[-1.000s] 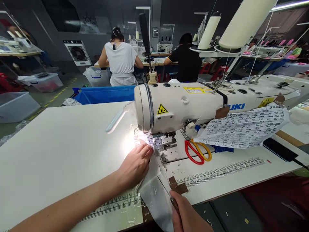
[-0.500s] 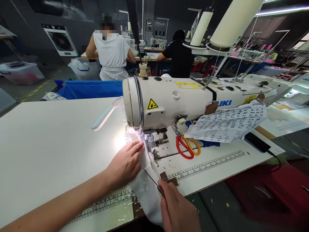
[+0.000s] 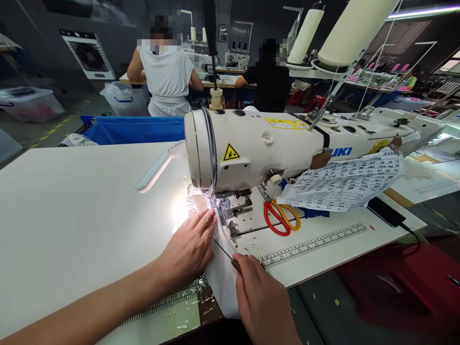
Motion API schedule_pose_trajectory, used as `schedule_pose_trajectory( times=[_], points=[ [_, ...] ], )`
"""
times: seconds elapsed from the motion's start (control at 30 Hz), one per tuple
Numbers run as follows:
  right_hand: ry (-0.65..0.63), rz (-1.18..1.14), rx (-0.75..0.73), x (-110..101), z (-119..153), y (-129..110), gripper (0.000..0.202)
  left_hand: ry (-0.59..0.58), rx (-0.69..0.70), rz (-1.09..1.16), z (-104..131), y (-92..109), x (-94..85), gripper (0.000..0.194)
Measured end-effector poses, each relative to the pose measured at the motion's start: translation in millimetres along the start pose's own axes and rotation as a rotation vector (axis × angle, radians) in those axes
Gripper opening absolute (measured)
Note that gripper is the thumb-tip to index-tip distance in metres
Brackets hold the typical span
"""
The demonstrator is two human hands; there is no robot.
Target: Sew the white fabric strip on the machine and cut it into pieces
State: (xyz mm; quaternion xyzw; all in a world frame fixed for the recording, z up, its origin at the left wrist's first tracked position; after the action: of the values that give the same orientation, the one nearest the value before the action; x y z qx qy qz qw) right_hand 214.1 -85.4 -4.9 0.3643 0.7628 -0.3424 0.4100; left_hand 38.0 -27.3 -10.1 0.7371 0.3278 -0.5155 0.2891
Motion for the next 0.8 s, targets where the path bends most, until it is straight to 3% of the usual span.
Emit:
schedule_pose_trajectory(
  times=[0.3,0.57,0.8],
  points=[
    [0.000,-0.015,-0.011,2.0,-8.2,-4.6,0.035,0.026,0.031,-0.065,6.5,1.8,2.3,0.050],
    [0.032,-0.049,-0.030,3.4,-17.7,-8.8,0.037,-0.055,0.040,-0.019,4.0,7.0,-9.0,0.050],
    [0.046,-0.026,-0.032,10.3,-28.6,-11.6,0.035,0.010,0.009,-0.026,0.5,0.6,-6.3,0.048]
  ],
)
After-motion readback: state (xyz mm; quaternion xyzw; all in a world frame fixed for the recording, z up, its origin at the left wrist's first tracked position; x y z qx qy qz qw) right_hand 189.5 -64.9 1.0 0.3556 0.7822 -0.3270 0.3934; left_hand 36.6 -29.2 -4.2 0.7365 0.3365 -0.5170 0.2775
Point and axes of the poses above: each hand's wrist, its own z-axis away from the middle knuckle, its own x-axis out of the palm, y = z × x, the point moved 2 cm from there along -z, towards the middle knuckle
